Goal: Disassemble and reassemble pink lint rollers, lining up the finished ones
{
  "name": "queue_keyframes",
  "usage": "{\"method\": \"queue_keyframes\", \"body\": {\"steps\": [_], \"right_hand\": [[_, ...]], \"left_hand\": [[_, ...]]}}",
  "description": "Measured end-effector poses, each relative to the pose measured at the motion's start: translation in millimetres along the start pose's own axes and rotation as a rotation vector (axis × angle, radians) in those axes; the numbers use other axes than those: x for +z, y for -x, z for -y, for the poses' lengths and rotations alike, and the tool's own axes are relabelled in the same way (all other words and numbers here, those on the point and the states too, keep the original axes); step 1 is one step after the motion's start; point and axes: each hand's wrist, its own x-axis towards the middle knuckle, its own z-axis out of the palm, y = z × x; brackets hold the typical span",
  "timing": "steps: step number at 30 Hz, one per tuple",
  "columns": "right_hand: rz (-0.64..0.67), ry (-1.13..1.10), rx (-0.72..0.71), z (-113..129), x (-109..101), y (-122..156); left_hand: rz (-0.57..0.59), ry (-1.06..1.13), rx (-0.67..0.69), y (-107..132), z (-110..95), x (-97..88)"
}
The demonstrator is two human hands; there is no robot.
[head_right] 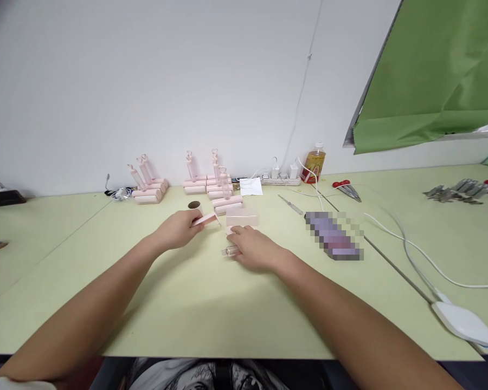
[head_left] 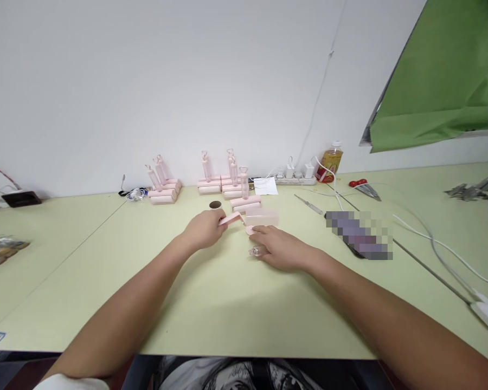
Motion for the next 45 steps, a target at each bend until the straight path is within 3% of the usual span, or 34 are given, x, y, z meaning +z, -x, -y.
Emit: {"method": "queue_keyframes", "body": {"steps": [3,7,11,17,21,26,30,34,40,42,45], "right_hand": [[-0.001,0.040,-0.023,5.0,5.0,-3.9],[0.051,0.048,-0.025,16.2,7.8,-2.6],[0.096,0.063,-0.035,31.2,10.9,5.1],[0.125,0.052,-0.015,38.5,13.7,7.6],[0.140,0.032,0.013,35.4,7.3,6.8],[0.116,0.003,0.058,24.9,3.7,5.9],[0.074,-0.034,0.090,11.1,3.8,3.1],[0.056,-0.046,0.122,0.1,2.8,0.5],[-0.058,0.064,0.219,2.3,0.3,-2.5],[-0.101,0.027,0.231,7.4,-1.5,-2.4],[-0.141,-0.144,0.117,14.6,-2.8,-0.9]], "left_hand": [[-0.035,0.011,0.006,-2.9,-5.6,-0.5],[-0.084,-0.041,0.085,-20.5,-26.5,16.0],[-0.018,-0.171,0.194,-47.6,-45.5,37.4],[0.047,-0.209,0.320,-65.2,-50.9,60.6],[0.058,-0.228,0.377,-66.2,-51.2,61.1],[0.013,-0.204,0.461,-65.8,-47.8,49.3],[0.000,-0.156,0.436,-57.8,-42.0,46.2],[-0.070,-0.033,0.377,-38.9,-33.5,54.6],[-0.223,0.386,0.320,8.2,-26.1,48.8],[-0.201,0.484,0.349,23.4,-28.8,42.4],[-0.128,0.478,0.421,36.1,-33.0,38.5]]}}
